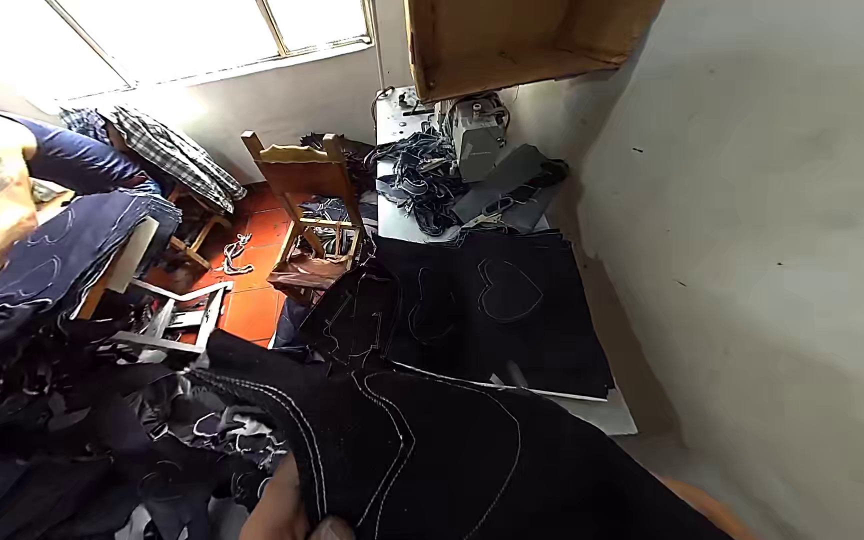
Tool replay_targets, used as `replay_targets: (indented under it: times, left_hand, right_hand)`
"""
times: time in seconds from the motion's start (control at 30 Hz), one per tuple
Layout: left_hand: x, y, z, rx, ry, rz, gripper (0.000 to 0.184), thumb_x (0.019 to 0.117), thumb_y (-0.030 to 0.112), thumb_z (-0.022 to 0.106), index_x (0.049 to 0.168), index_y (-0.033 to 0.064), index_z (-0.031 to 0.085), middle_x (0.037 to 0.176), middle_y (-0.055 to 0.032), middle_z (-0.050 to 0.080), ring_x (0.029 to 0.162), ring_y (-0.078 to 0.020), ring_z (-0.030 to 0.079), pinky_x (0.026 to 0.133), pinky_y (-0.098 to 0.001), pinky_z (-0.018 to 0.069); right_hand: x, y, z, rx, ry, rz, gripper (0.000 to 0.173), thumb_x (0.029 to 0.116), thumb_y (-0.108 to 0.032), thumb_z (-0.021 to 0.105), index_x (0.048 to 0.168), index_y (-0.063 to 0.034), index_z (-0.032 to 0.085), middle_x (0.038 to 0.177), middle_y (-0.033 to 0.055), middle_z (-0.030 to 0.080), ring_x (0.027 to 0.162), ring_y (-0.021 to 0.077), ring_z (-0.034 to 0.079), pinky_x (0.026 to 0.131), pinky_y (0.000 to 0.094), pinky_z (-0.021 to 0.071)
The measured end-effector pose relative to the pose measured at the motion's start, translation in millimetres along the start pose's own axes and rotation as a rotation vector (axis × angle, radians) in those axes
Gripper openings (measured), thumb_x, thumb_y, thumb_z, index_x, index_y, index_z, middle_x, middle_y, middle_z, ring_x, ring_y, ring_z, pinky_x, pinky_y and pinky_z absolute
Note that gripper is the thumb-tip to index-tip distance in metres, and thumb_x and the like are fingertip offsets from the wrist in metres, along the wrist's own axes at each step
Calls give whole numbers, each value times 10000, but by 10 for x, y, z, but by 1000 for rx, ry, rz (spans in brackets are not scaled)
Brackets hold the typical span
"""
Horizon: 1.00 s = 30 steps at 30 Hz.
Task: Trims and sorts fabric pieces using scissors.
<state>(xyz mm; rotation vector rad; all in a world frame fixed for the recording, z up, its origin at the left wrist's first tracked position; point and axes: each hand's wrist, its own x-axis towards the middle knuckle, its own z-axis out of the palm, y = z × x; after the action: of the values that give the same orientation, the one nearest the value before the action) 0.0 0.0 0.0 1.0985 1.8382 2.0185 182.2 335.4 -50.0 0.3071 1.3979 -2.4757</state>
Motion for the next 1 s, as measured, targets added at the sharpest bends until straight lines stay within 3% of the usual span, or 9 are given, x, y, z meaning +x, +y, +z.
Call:
replay_targets:
  times: [0.1, 0.17, 0.27, 0.4, 0.5, 0.63, 0.73, 0.83, 1.0]
  left_hand:
    - [340, -10, -16, 80, -14, 21, 408, 1060, 349, 553, 1467, 360, 519, 1330, 272, 632, 1194, 129, 570, 1039, -130, 465]
    - [525, 28, -48, 206, 38, 37, 437, 1062, 391, 534, 1497, 393, 487, 1401, 313, 568, 1280, 149, 498, 1109, -132, 404]
    - [800, -125, -82, 334, 111, -8, 533, 1088, 296, 494, 1596, 234, 348, 1537, 223, 479, 1358, 72, 471, 1171, -210, 396]
    - [979, -1114, 44, 604, 187, -174, 613, 1056, 267, 530, 1540, -60, 345, 1080, -17, 752, 877, 9, 715, 794, -230, 617]
    - [919, -2010, 163, 830, 152, -417, 603, 1042, 199, 519, 1556, -61, 340, 785, -134, 720, 645, -226, 706, 667, -456, 603]
    - [804, -2500, 384, 997, 66, -668, 681, 1061, 248, 504, 1618, -15, 214, 695, -134, 681, 624, -324, 692, 682, -525, 586]
    - [819, -2420, 547, 1036, 60, -766, 707, 1064, 267, 508, 1624, -10, 177, 773, -157, 705, 702, -349, 715, 727, -534, 588]
    - [685, -2573, 600, 1046, 254, -587, 695, 999, 238, 634, 1544, -73, 335, 953, -207, 723, 810, -337, 731, 789, -515, 605]
    - [83, -2768, 324, 958, 574, -412, 539, 981, 228, 606, 1341, -153, 481, 1205, -272, 557, 1027, -269, 622, 892, -358, 564]
  right_hand:
    - [141, 206, -331, -378, -7, 287, 223, 1049, -56, 428, 1105, -31, 642, 915, -39, 660, 849, -10, 610, 806, 215, 522]
    - [245, 240, -466, -394, 311, 133, 100, 959, -111, 598, 1038, -111, 660, 844, -108, 683, 771, -28, 638, 729, 215, 560]
    - [303, -175, -729, -588, 865, -214, 327, 807, -163, 823, 1037, -75, 608, 818, -111, 630, 707, -34, 597, 652, 195, 535]
    - [592, -399, -1436, -873, 1178, -319, 421, 814, -258, 814, 1045, 26, 606, 816, 6, 604, 699, 18, 557, 657, 249, 506]
    - [1072, -171, -2025, -921, 1165, -35, 444, 855, -211, 838, 1108, 95, 640, 895, 245, 656, 808, 359, 625, 759, 591, 503]
    - [1560, 111, -2196, -1157, 1110, 372, 563, 889, -323, 808, 1243, 67, 610, 1084, 329, 668, 1057, 524, 644, 896, 689, 489]
    - [1804, 173, -1686, -1163, 1005, 101, 678, 848, -390, 839, 1273, 74, 587, 1021, 307, 680, 961, 495, 674, 821, 670, 528]
    - [2315, 529, -1507, -1179, 802, -94, 750, 808, -470, 845, 1316, 22, 594, 1248, 190, 688, 1124, 371, 674, 963, 586, 536]
    - [2601, 1079, -1738, -1392, 791, -271, 732, 796, -424, 856, 1316, 32, 619, 1430, 227, 592, 1299, 464, 569, 1065, 658, 439]
